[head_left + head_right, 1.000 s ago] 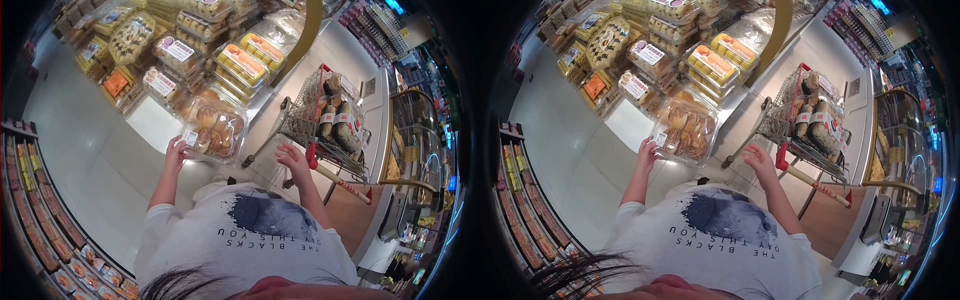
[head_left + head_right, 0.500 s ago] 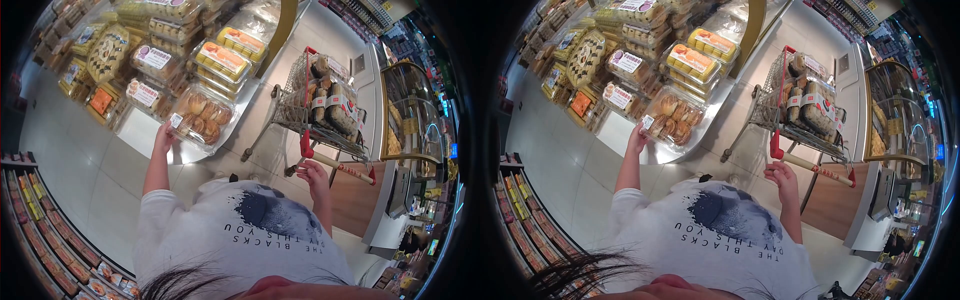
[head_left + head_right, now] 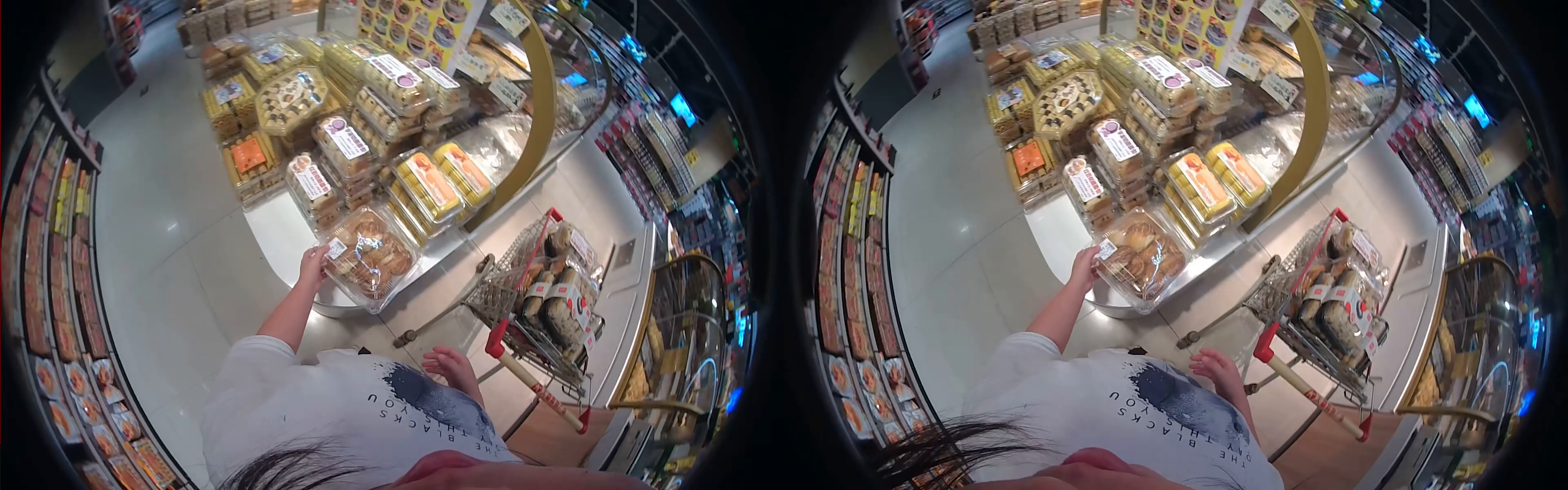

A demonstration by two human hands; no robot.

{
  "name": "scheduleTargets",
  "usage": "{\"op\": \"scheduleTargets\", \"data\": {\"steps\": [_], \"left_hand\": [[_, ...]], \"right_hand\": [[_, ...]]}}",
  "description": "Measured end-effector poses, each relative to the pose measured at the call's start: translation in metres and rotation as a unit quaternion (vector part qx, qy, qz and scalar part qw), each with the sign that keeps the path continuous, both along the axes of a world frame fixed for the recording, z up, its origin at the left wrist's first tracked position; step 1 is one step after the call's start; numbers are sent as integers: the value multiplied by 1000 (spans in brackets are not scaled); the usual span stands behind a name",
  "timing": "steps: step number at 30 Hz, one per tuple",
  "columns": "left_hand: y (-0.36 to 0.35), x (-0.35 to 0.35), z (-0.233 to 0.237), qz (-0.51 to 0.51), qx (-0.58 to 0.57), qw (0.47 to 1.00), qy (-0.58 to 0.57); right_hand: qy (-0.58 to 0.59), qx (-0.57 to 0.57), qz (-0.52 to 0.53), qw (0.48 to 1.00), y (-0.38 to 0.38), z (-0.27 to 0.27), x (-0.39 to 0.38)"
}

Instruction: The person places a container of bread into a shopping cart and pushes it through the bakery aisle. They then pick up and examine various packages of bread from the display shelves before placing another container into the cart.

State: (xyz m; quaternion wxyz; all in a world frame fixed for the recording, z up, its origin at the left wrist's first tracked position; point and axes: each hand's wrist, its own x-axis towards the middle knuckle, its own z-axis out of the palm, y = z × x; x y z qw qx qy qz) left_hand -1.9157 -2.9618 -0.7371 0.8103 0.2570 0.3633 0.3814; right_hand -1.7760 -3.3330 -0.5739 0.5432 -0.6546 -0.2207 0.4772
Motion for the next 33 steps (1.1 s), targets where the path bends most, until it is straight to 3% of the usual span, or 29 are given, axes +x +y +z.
{"op": "scheduleTargets", "data": {"steps": [7, 10, 14, 17, 20, 25, 33], "left_hand": [[-88, -47, 21, 52, 0, 998, 19], [-135, -75, 61, 71, 6, 997, 41], [-184, -95, 81, 104, 28, 994, 22], [-211, -105, 89, 150, 40, 988, 15], [-230, -116, 82, 164, 23, 986, 8], [-242, -141, 74, 142, -8, 990, -23], [-189, -207, 58, 58, 37, 997, -27]], "right_hand": [[80, -68, 128, 986, 19, -43, 26], [114, -84, 119, 983, 34, -49, 23], [238, -10, 179, 955, 53, -66, 28], [290, 45, 168, 941, 65, -52, 12], [262, 74, 168, 947, 77, -55, -4], [271, 26, 156, 950, 88, -75, -13], [269, 50, 126, 954, 120, -77, -78]]}}
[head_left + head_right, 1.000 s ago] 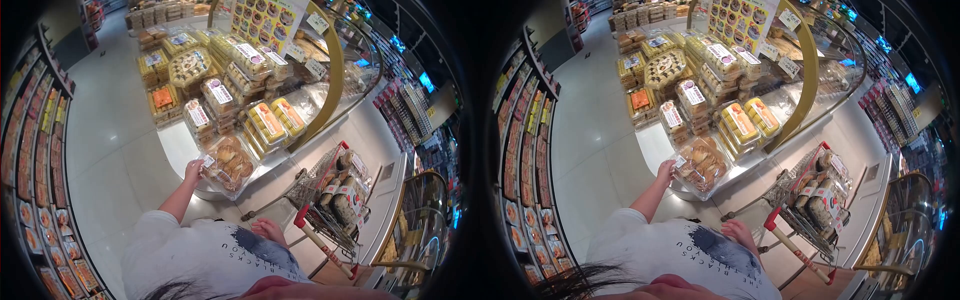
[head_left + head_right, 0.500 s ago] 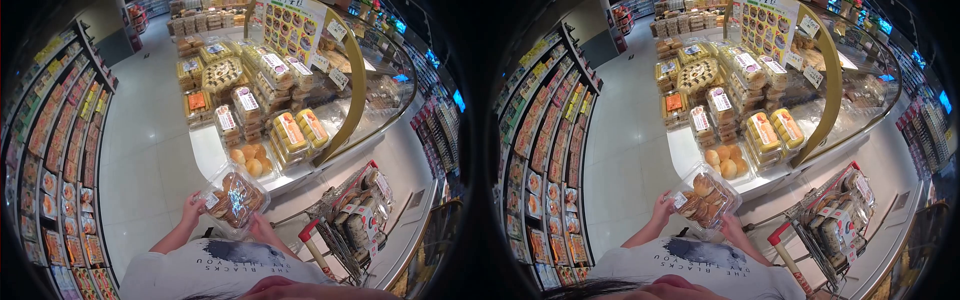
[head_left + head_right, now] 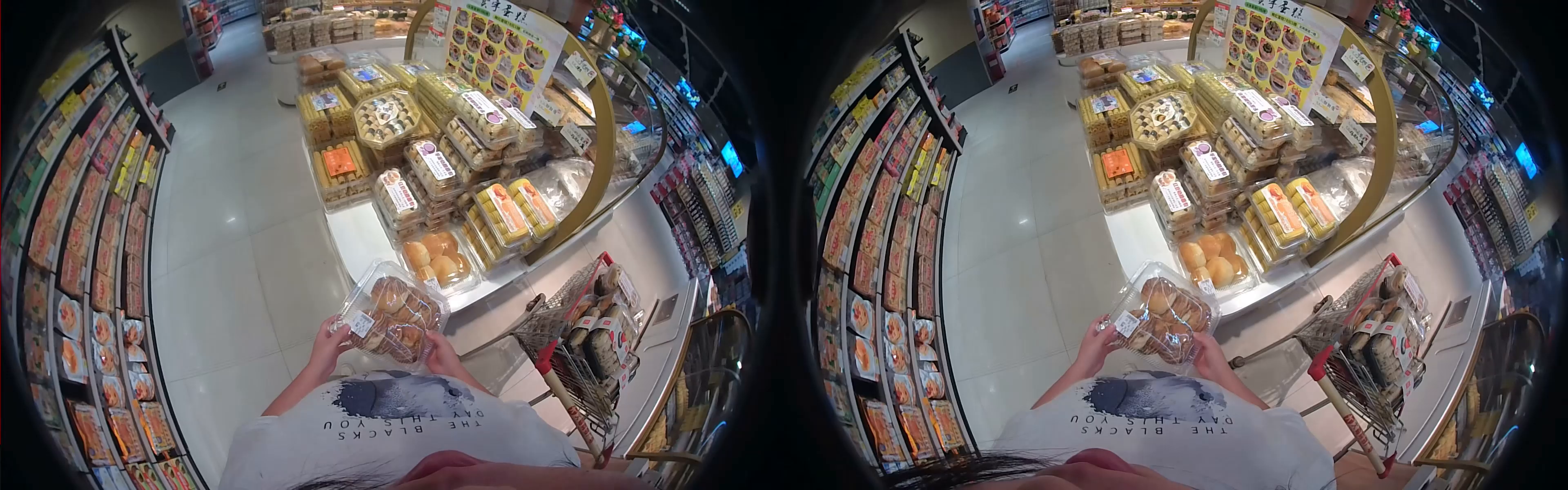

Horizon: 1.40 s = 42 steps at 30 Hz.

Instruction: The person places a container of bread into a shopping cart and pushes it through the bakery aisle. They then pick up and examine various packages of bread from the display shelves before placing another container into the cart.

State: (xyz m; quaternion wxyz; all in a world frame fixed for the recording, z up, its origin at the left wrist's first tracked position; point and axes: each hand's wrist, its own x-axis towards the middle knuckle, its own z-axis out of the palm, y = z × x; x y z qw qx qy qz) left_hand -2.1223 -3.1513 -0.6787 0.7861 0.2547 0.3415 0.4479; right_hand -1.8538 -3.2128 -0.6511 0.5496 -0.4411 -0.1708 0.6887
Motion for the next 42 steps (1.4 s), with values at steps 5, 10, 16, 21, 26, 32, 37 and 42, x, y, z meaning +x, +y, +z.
{"op": "scheduleTargets", "data": {"steps": [5, 10, 16, 21, 26, 32, 37, 42], "left_hand": [[29, -53, -15, -21, 8, 1000, 2], [45, -89, -29, -16, -27, 999, -32], [59, -90, -38, -22, -41, 997, -61], [87, -77, -21, -6, -19, 998, -62], [126, -67, 3, 34, -29, 999, 15], [153, -59, 10, 54, -67, 991, 100], [180, -59, -16, 51, -45, 987, 145], [227, -68, -39, -6, -104, 990, 98]], "right_hand": [[-38, 26, -25, 999, 33, -4, -51], [-37, 24, -18, 999, 53, -11, -86], [-100, 23, -44, 994, 69, 2, -91], [-111, 27, -61, 992, 98, 8, -80], [-26, 21, 5, 999, 148, 0, -65], [21, -63, 18, 998, 184, -19, -54], [-254, -250, -151, 922, 176, -27, -29], [-537, -350, -362, 677, 137, -30, 22]]}}
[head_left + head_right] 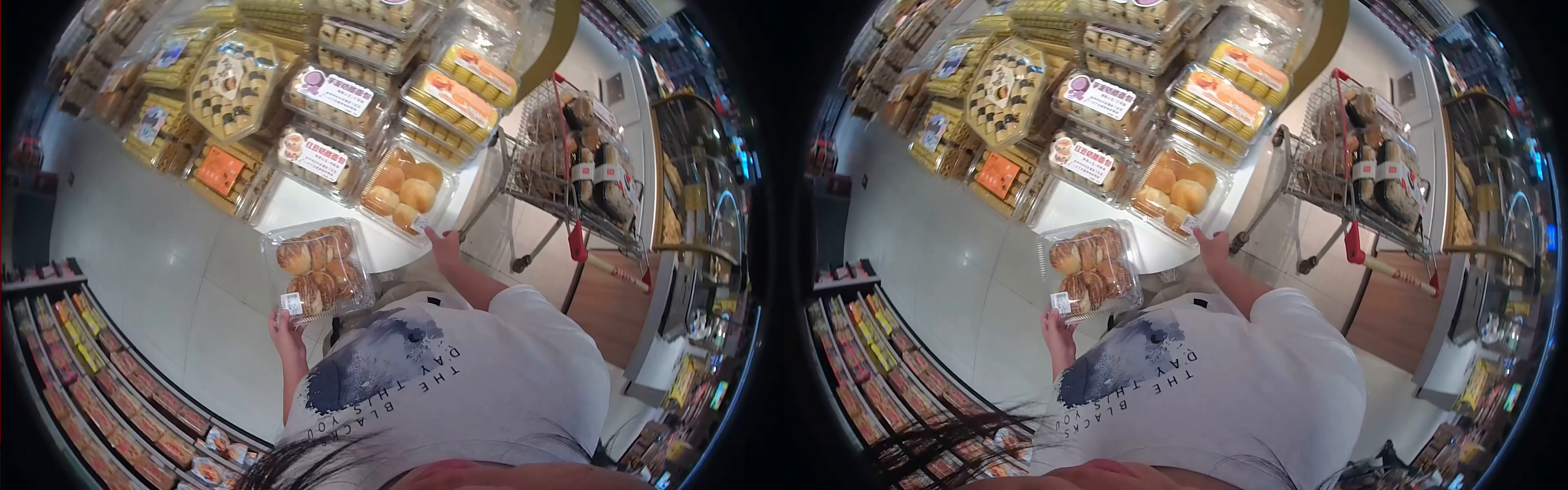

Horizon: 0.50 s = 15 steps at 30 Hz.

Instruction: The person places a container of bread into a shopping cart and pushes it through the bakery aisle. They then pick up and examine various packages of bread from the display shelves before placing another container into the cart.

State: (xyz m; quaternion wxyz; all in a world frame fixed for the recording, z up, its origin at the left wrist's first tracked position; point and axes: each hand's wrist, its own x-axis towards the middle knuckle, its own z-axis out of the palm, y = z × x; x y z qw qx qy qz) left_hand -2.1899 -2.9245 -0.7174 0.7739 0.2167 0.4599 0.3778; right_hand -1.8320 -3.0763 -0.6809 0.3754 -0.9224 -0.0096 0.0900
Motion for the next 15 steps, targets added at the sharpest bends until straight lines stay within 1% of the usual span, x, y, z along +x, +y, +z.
{"op": "scheduleTargets", "data": {"steps": [1, 3, 5, 7, 10, 12, 13, 14, 15], "left_hand": [[11, -5, -9, -1, 0, 1000, -4], [41, -5, -25, -15, 8, 1000, -26], [77, -9, -44, -80, 26, 996, -39], [113, -10, -59, -131, 43, 989, -46], [154, 2, -60, -205, 57, 975, -68], [187, 12, -97, -227, 36, 966, -116], [196, 20, -106, -235, 25, 962, -138], [196, 28, -96, -204, -18, 971, -119], [197, 35, -93, -207, -22, 973, -105]], "right_hand": [[30, 25, -17, 999, -5, -4, 11], [198, 79, -55, 975, 1, 10, 23], [272, 203, -21, 940, 2, -19, 32], [217, 170, -56, 960, 14, -19, 19], [123, 140, -96, 978, 12, -32, 1], [85, 101, -120, 984, 2, -33, -19], [84, 93, -107, 986, -10, -31, -29], [83, 87, -93, 988, -25, -30, -39], [80, 82, -79, 990, -41, -29, -49]]}}
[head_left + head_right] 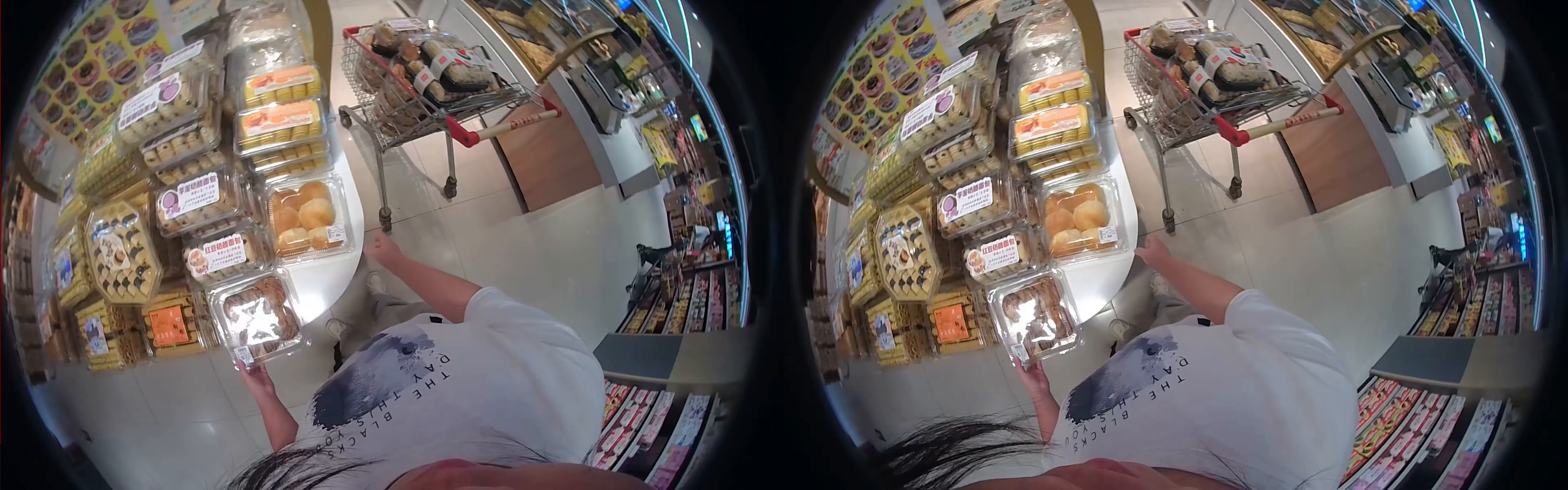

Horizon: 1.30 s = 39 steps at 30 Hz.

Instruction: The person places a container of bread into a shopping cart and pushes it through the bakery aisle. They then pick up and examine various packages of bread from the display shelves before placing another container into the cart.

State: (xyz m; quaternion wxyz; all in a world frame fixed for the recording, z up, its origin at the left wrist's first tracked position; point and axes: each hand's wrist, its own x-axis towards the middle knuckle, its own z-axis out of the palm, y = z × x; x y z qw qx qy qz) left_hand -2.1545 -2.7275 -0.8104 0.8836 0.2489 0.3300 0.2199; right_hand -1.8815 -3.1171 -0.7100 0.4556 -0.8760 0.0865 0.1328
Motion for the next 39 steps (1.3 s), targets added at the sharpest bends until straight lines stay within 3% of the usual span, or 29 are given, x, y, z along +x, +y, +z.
{"op": "scheduleTargets", "data": {"steps": [3, 6, 9, 11, 13, 17, 18, 20, 21, 23, 25, 26, 29, 30, 32, 33, 35, 38, 39], "left_hand": [[-2, 20, -1, -13, 4, 998, 56], [-8, 31, 2, -23, 49, 998, 33], [-14, 34, 8, -59, 69, 996, 12], [-29, 33, 34, -34, 77, 992, 99], [-35, 30, 27, -9, 137, 974, 183], [-64, 53, 37, 219, 215, 913, 270], [-80, 56, 49, 172, 253, 890, 339], [-152, 74, 146, 71, 323, 819, 469], [-164, 93, 153, 115, 300, 783, 533], [-190, 133, 147, 150, 429, 814, 362], [-248, 173, 171, 114, 678, 686, 239], [-285, 191, 198, 47, 732, 652, 191], [-387, 249, 272, -123, 824, 553, -15], [-420, 269, 298, -142, 871, 468, -51], [-485, 301, 346, -191, 885, 403, -132], [-512, 319, 359, -213, 888, 371, -169], [-565, 374, 366, -182, 927, 264, -192], [-585, 420, 357, -286, 929, 234, -40], [-588, 424, 348, -178, 957, 223, -57]], "right_hand": [[-31, -17, -56, 998, -60, -19, -27], [11, 58, -181, 982, -123, -34, -44], [30, 151, -297, 942, -169, -2, -62], [-10, 188, -327, 926, -202, 8, -59], [-66, 208, -343, 914, -238, 22, -47], [-213, 207, -345, 890, -321, 72, -12], [-261, 176, -332, 889, -346, 80, -2], [-333, 104, -314, 883, -391, 97, 16], [-360, 65, -310, 878, -409, 113, 23], [-406, 25, -287, 867, -434, 146, 39], [-445, 18, -249, 860, -446, 177, 58], [-475, -2, -213, 854, -450, 189, 73], [-599, -122, -98, 785, -442, 229, 120], [-614, -166, -50, 770, -434, 240, 137], [-576, -265, 11, 773, -415, 238, 173], [-554, -310, -15, 772, -398, 233, 177], [-536, -348, -48, 768, -381, 229, 187], [-520, -352, -35, 777, -382, 236, 188], [-503, -359, -10, 786, -386, 243, 185]]}}
